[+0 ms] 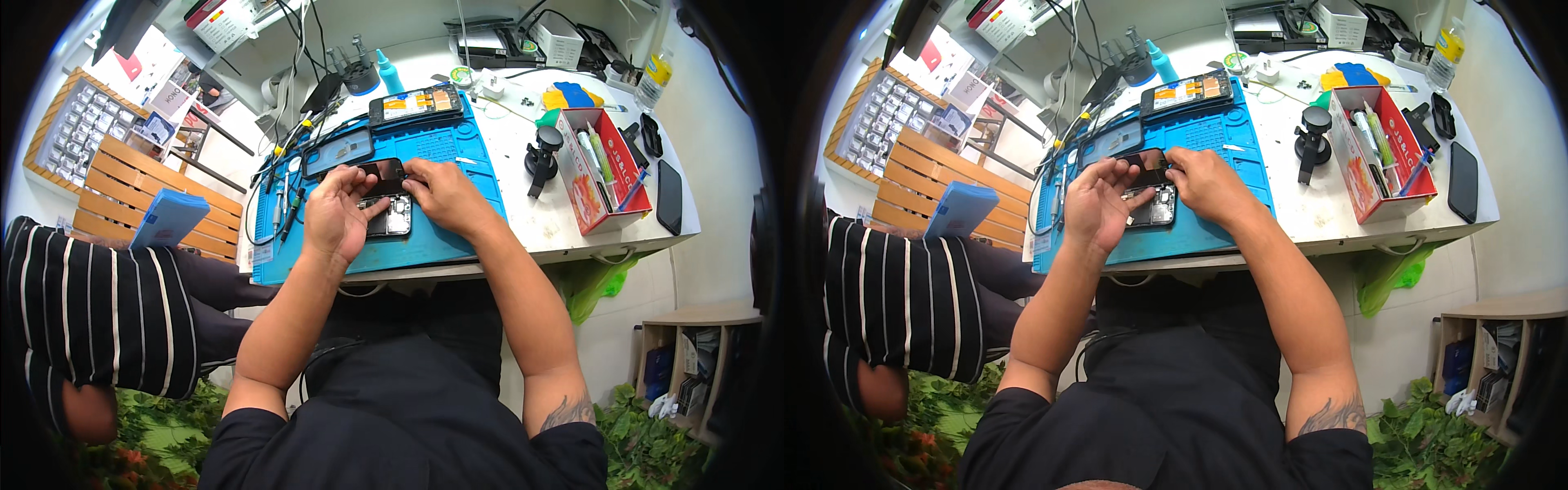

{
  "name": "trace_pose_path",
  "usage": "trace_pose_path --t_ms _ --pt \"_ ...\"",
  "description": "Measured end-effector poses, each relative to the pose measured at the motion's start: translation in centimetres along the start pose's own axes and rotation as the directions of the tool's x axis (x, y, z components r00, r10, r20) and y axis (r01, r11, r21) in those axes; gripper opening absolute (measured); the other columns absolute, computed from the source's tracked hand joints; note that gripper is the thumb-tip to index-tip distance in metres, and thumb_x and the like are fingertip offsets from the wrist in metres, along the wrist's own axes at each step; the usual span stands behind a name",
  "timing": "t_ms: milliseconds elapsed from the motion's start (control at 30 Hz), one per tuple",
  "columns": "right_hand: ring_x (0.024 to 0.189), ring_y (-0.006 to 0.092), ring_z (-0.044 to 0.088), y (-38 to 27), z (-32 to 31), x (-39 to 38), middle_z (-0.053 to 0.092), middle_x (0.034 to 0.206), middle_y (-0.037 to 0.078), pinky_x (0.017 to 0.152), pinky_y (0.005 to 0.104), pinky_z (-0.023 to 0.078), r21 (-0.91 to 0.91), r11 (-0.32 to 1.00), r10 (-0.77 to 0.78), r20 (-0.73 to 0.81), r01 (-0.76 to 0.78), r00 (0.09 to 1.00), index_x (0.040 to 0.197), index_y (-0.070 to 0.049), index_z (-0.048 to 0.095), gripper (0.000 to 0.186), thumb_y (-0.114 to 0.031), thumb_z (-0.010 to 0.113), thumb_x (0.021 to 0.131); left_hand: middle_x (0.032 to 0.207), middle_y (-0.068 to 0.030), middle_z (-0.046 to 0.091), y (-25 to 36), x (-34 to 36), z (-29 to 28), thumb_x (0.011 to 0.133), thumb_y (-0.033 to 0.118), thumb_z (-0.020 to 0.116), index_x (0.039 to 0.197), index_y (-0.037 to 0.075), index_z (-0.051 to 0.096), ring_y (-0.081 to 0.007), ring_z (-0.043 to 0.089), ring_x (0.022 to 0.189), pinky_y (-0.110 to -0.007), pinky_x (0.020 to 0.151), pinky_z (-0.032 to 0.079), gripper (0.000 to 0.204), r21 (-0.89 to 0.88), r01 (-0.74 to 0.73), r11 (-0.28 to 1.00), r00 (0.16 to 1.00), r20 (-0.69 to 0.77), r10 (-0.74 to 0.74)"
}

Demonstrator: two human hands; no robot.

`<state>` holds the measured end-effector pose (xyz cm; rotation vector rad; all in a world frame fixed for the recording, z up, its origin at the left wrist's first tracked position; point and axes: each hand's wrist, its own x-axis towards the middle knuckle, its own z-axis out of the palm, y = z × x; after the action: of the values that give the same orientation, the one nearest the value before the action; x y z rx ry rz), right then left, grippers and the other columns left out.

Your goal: The person disassembles a mobile phone by removing the screen, then opens a drawer to look for parts before using a tool to work on the internal components.

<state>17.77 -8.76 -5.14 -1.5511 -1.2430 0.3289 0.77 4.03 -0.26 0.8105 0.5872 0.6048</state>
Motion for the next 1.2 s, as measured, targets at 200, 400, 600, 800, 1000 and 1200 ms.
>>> trace_pose_path --t_ms 200,400,600,800,1000,1200 --pt "0.087 0.0443 0.075 0.2 0.1 0.2 0.076 0.092 0.027 0.077 0.0489 0.057 0.020 0.999 0.036 0.021 -0.036 0.999 0.112 0.003 0.072 0.018 -0.011 0.072 0.102 0.111 -0.0060 0.068 -0.2 -1.1 -0.8 0.106 0.008 0.065 0.115 0.008 0.063 -0.0222 0.069 0.108 -0.054 0.100 0.058 0.009 0.088 -0.210 0.974 0.978 0.030 0.208" --pt "0.083 0.0276 0.077 0.4 0.6 0.6 0.080 0.093 0.022 0.080 0.0389 0.058 0.194 0.976 0.108 -0.008 -0.104 0.994 0.116 0.004 0.074 0.020 -0.009 0.071 0.102 0.133 -0.0121 0.069 6.4 -0.4 -2.8 0.095 0.005 0.080 0.128 0.005 0.070 -0.0298 0.069 0.125 -0.041 0.108 0.054 0.035 0.719 -0.670 -0.183 0.640 0.685 0.349" --pt "0.081 0.0258 0.076 -0.5 0.4 0.9 0.081 0.096 0.020 0.080 0.0367 0.058 0.095 0.980 0.173 0.041 -0.176 0.984 0.114 0.005 0.074 0.019 -0.009 0.070 0.101 0.143 -0.0134 0.069 7.9 1.5 -5.8 0.091 0.005 0.079 0.141 0.008 0.070 -0.0297 0.070 0.128 -0.041 0.103 0.058 0.050 0.807 -0.583 -0.095 0.789 0.590 0.172" --pt "0.087 0.0175 0.077 -0.4 0.8 0.3 0.083 0.099 0.017 0.079 0.0333 0.058 0.182 0.971 0.151 0.019 -0.152 0.988 0.116 0.007 0.073 0.021 -0.008 0.071 0.101 0.131 -0.0128 0.070 7.2 0.7 -5.6 0.087 -0.002 0.077 0.138 0.007 0.071 -0.0278 0.072 0.114 -0.037 0.097 0.059 0.052 0.767 -0.640 -0.043 0.710 0.612 0.350" --pt "0.087 0.0168 0.079 -0.6 0.6 -0.1 0.084 0.099 0.018 0.080 0.0313 0.059 0.107 0.988 0.118 -0.035 -0.114 0.992 0.116 0.007 0.074 0.022 -0.007 0.072 0.100 0.125 -0.0120 0.070 7.2 0.2 -5.6 0.087 -0.004 0.075 0.134 0.005 0.070 -0.0258 0.071 0.108 -0.037 0.096 0.060 0.047 0.715 -0.672 -0.191 0.598 0.676 0.431" --pt "0.087 0.0178 0.080 -1.2 0.5 0.0 0.084 0.096 0.018 0.081 0.0319 0.061 0.077 0.990 0.123 -0.025 -0.120 0.992 0.114 0.007 0.075 0.021 -0.007 0.071 0.100 0.121 -0.0089 0.064 6.4 -0.1 -5.1 0.101 0.005 0.070 0.132 0.003 0.065 -0.0202 0.068 0.110 -0.041 0.097 0.064 0.031 0.601 -0.418 0.681 0.908 0.279 0.312"
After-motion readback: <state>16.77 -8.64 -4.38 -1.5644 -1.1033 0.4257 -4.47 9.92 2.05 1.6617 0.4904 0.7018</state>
